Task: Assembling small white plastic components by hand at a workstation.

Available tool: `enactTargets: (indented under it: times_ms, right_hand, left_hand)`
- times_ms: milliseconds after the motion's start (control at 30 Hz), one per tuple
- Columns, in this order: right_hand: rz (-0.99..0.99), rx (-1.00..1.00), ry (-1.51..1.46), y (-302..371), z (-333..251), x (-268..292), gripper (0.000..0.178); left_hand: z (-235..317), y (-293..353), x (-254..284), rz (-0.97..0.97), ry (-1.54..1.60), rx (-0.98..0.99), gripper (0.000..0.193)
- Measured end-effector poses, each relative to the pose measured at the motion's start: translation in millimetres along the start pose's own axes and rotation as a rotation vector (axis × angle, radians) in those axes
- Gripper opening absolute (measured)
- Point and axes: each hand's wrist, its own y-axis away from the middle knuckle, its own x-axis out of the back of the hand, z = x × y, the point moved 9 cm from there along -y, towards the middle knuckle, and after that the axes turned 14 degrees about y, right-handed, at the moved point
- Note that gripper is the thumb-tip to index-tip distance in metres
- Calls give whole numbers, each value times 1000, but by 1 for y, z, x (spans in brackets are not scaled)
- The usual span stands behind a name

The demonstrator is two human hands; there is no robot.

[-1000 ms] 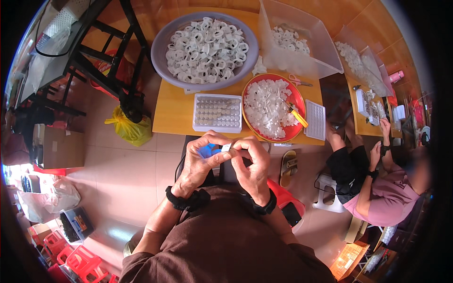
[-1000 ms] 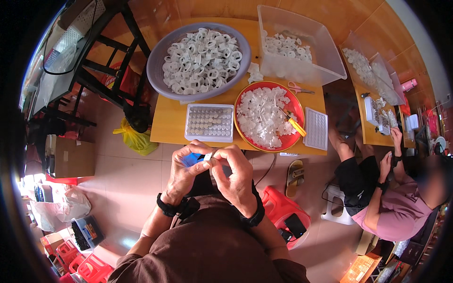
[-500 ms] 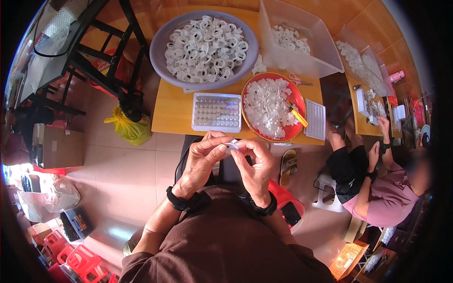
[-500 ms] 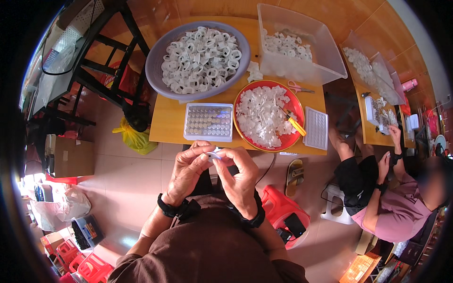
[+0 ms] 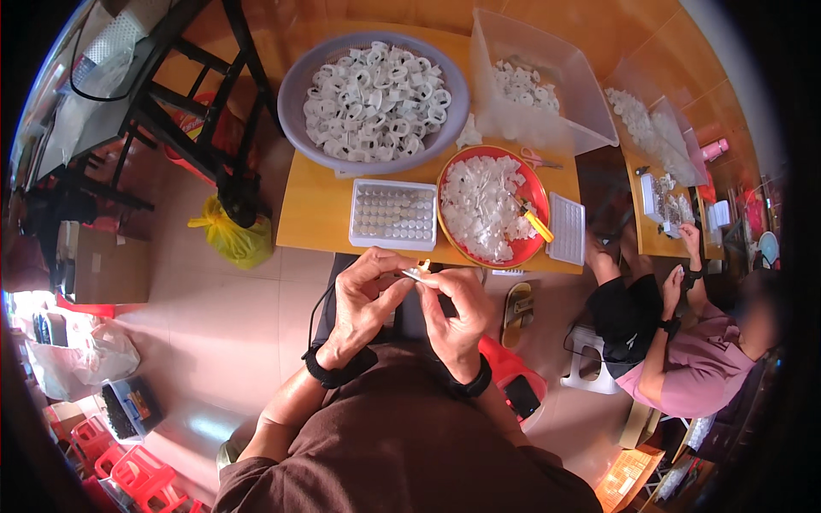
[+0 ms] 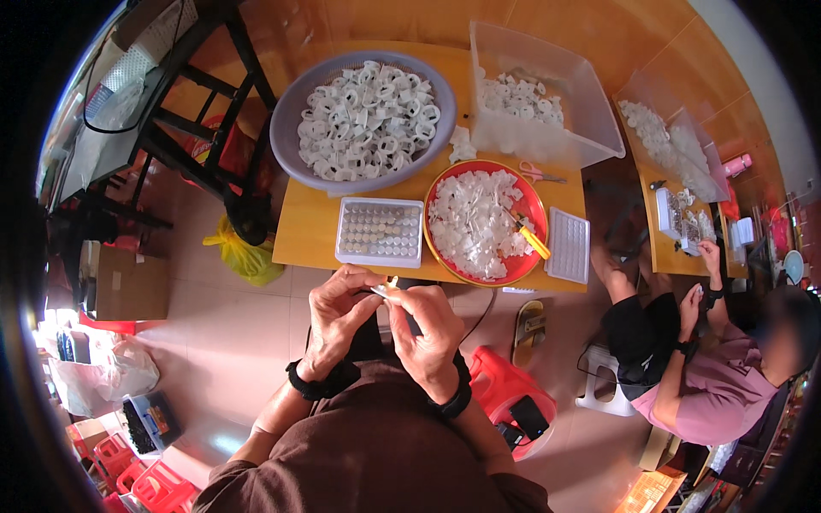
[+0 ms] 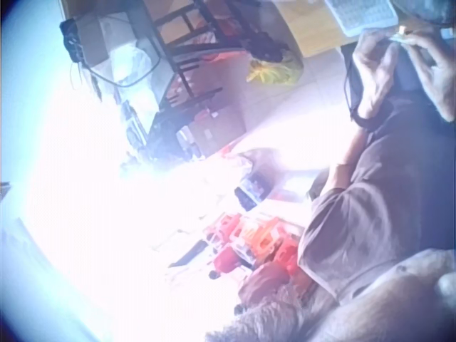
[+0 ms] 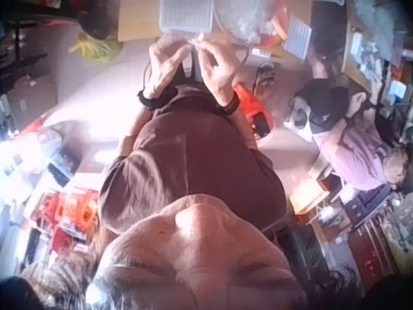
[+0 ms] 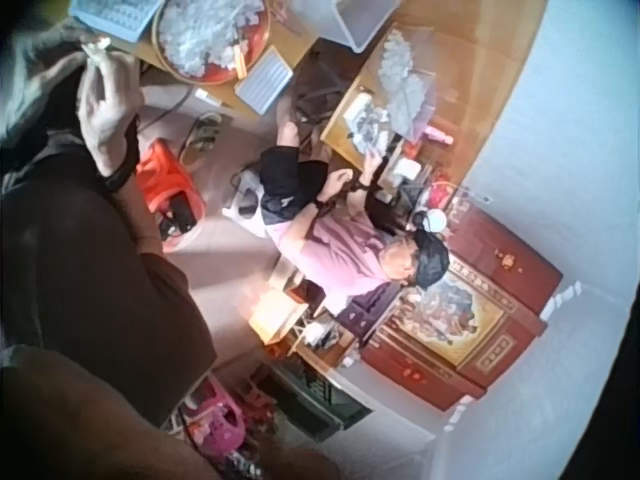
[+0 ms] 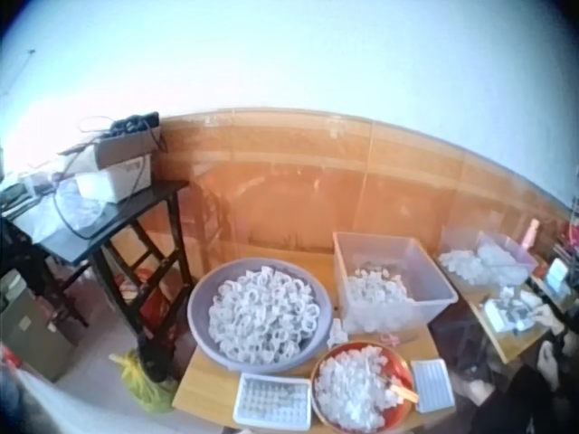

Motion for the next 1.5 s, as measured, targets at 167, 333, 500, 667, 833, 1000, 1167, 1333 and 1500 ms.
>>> enactTargets:
  times_ms: [167,333,500,667,833,1000,1167,1333,1500]
  right_hand:
    - [-29,24,21,0,1,-7,29]
    - [-53,91,-22,-8,-4,-13,32]
    - [-94,54,10,-11,-1,-17,28]
    - [-199,-129,-185,-28,29,-26,9]
    - [100,-250,-389,-121,92,36,10]
    - [185,-239,-128,-175,106,63,26]
    - [-101,-368,173,-96,171,26,16]
    - [-185,-352,413,-48,196,24,17]
    - [-305,-272,445,-39,192,2,25]
  left_hand:
    - [-1,-3,10,49,-75,-27,20]
    - [-4,-8,15,74,-27,-48,16]
    - [-16,-16,21,82,115,31,15]
    - [-19,-19,24,97,103,89,20]
    - [-7,-26,20,109,70,145,37]
    - [-19,-11,54,181,55,184,23]
    - [-23,0,66,245,49,221,19]
    - [-25,1,76,273,26,239,18]
    - [-34,-1,68,247,-11,249,16]
